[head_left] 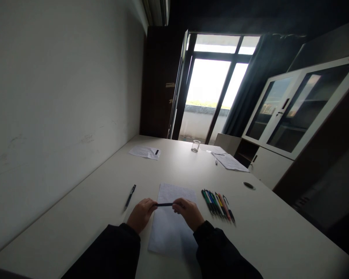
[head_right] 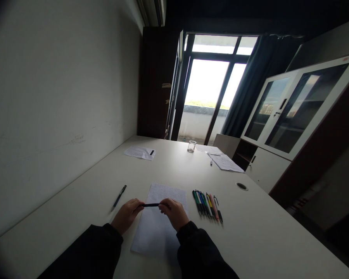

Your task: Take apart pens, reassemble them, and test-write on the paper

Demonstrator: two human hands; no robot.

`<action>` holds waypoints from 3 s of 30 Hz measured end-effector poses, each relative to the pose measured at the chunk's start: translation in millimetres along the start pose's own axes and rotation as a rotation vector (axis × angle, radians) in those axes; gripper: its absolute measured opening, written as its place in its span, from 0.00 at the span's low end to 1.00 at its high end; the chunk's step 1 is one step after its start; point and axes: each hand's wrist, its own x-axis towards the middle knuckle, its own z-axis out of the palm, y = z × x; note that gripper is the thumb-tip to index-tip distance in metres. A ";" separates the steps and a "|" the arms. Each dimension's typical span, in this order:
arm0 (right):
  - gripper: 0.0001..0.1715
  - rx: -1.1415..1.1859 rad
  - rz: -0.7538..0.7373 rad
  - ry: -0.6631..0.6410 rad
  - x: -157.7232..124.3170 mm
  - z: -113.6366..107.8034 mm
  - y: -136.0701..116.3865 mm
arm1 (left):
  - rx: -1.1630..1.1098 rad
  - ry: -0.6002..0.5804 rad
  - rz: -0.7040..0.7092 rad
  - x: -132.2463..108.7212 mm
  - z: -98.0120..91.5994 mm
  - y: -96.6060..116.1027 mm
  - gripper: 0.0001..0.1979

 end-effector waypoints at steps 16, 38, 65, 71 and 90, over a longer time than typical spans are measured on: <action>0.14 -0.082 -0.019 0.015 -7.6 0.8 -0.2 | 0.001 -0.018 0.026 -1.0 1.4 -0.9 0.07; 0.17 -0.333 -0.146 -0.043 -34.6 -7.7 3.3 | 0.054 -0.111 0.129 -2.8 4.9 6.4 0.08; 0.09 -0.184 -0.219 -0.012 -37.9 -19.3 2.7 | -0.003 -0.169 0.168 7.8 6.2 17.4 0.07; 0.05 -0.266 -0.222 -0.035 -36.4 -19.7 5.1 | -0.005 -0.166 0.150 8.4 7.0 16.2 0.05; 0.06 -0.220 -0.127 -0.070 -39.1 -14.2 -3.4 | -0.590 0.052 -0.263 15.3 6.2 8.1 0.11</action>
